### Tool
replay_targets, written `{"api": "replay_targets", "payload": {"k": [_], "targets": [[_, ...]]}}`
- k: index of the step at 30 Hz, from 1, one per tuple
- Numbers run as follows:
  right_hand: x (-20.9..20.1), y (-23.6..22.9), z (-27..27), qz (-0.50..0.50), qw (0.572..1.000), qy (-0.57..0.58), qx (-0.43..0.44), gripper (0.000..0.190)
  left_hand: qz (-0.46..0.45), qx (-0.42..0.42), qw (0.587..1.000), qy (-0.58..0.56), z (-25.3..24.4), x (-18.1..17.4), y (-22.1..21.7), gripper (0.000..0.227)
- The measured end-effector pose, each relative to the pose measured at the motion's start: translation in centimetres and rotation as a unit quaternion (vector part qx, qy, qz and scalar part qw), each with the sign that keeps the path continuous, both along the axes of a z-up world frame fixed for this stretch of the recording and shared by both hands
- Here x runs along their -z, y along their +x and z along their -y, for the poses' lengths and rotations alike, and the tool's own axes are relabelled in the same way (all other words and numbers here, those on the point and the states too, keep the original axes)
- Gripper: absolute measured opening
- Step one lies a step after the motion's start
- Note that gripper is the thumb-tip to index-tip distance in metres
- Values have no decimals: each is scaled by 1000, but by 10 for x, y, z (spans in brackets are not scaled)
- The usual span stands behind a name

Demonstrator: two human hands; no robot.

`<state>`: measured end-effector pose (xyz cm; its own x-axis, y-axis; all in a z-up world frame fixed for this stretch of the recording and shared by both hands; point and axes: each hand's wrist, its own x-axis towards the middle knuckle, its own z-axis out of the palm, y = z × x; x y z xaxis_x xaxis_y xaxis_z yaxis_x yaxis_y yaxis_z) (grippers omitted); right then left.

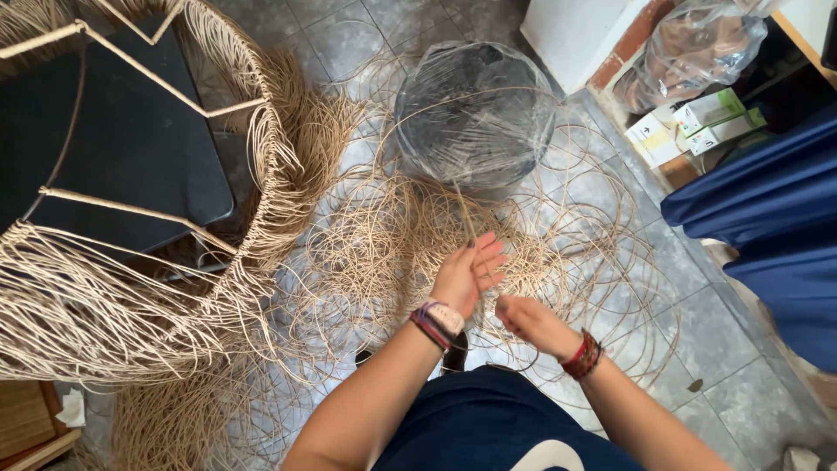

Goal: Weaving natural fiber strands onto a circular frame to create a lampshade.

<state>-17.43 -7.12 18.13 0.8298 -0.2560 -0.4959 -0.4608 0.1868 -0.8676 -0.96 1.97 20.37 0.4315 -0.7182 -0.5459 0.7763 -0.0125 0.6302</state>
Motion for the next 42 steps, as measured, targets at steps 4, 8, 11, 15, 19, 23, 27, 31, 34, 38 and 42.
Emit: {"api": "replay_targets", "payload": {"k": [4,8,11,15,19,23,27,31,34,38,42], "targets": [[-7,-9,1,4,995,-2,-102,37,-64,-56,994,-75,5,-21,6,35],[-23,11,29,55,973,-179,-135,52,73,-67,994,-41,-7,-51,2,31],[-73,53,31,70,989,-129,-27,48,170,-5,985,5,-18,-61,-16,27],[-114,97,3,103,991,-29,76,40,399,25,916,25,-31,-16,-38,28],[-100,94,-4,152,979,19,136,37,439,180,875,93,-47,-41,-20,24],[-107,75,-2,113,983,100,108,30,366,95,924,49,-69,-119,9,41],[-115,65,-4,89,993,84,-1,32,310,30,945,-98,-47,-111,12,39],[-133,58,4,135,981,13,-142,39,296,26,942,-154,-40,-125,20,37],[-143,51,7,160,962,49,-216,41,315,21,932,-176,-44,-136,25,36],[-143,45,12,187,943,67,-267,39,334,22,923,-189,-45,-144,23,31],[-141,42,16,176,950,54,-252,42,312,-9,932,-186,-51,-140,23,29]]}}
